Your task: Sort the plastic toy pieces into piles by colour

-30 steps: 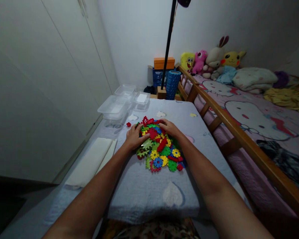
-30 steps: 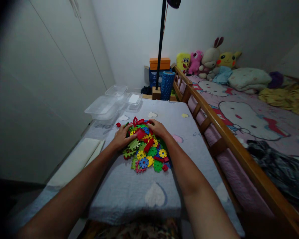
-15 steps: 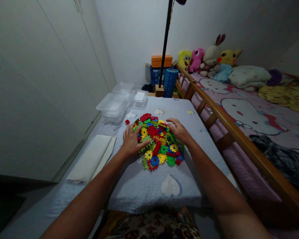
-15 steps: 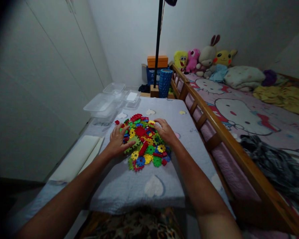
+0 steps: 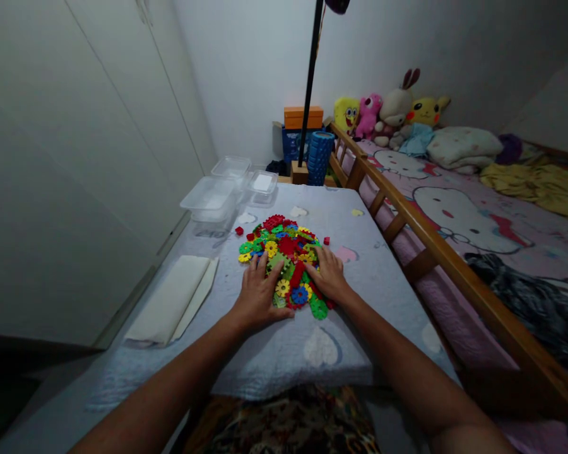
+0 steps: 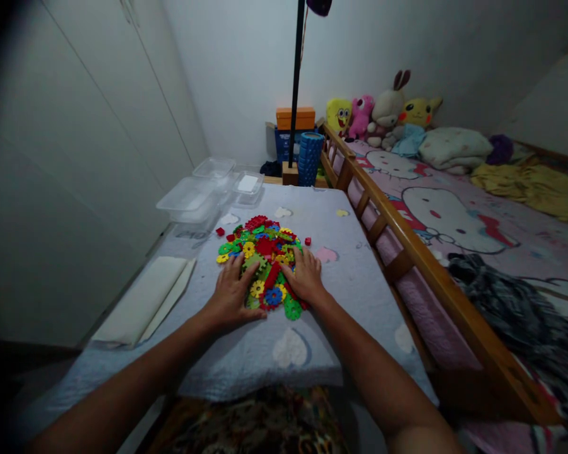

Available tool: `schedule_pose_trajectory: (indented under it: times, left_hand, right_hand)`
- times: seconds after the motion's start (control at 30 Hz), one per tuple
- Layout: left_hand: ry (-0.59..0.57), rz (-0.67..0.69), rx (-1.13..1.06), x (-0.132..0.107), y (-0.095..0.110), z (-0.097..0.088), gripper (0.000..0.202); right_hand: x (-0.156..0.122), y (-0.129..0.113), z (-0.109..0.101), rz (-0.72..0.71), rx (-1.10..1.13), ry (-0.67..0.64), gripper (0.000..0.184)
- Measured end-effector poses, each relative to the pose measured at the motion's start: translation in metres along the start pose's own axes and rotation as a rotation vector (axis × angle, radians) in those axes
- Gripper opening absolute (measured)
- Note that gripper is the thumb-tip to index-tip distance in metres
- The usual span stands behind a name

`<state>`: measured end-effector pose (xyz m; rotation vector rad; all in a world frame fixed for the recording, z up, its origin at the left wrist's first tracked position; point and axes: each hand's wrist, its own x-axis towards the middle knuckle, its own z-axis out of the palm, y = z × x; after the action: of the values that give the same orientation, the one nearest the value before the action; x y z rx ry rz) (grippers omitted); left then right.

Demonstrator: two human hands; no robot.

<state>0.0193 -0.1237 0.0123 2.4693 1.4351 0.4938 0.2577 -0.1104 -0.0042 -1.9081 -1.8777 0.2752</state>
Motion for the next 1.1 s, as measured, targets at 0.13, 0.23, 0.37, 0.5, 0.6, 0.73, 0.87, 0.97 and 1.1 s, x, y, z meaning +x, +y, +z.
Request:
schedule_pose_trajectory:
  times: [0.13, 0.23, 0.37, 0.5, 0.6, 0.73, 0.87, 0.97, 1.1]
  left_hand:
    - [0.024, -0.006, 0.000, 0.014, -0.005, 0.000, 0.119]
    - [0.052, 0.009, 0.007, 0.021, -0.009, 0.000, 0.113]
    - [0.102, -0.017, 0.015, 0.024, -0.012, 0.001, 0.107]
    - [0.110, -0.037, 0.032, 0.018, -0.013, -0.001, 0.102]
    - [0.068, 0.004, 0.019, 0.008, -0.012, -0.004, 0.100]
    - [-0.021, 0.062, -0.021, -0.003, -0.001, -0.006, 0.112]
    - [-0.083, 0.055, 0.016, -0.004, 0.015, 0.001, 0.123]
    - [-0.026, 0.036, 0.081, 0.003, 0.020, 0.004, 0.110]
    - [0.039, 0.008, 0.128, 0.022, 0.011, 0.001, 0.090]
  right_hand:
    - [0.022, -0.016, 0.007, 0.005, 0.070, 0.046, 0.056]
    - [0.040, -0.020, 0.006, -0.044, 0.163, 0.049, 0.054]
    - [0.053, -0.008, -0.010, -0.108, 0.259, 0.066, 0.054]
    - [0.029, 0.019, -0.034, -0.147, 0.223, -0.021, 0.066]
    - [-0.010, 0.033, -0.045, -0.190, 0.130, -0.133, 0.090]
    - [-0.053, 0.034, -0.041, -0.268, 0.025, -0.244, 0.125]
    - [-0.057, 0.021, -0.026, -0.297, -0.036, -0.226, 0.128]
    - [-0.043, 0.008, -0.015, -0.299, -0.069, -0.180, 0.109]
    - [-0.020, -0.008, -0.004, -0.298, -0.108, -0.101, 0.089]
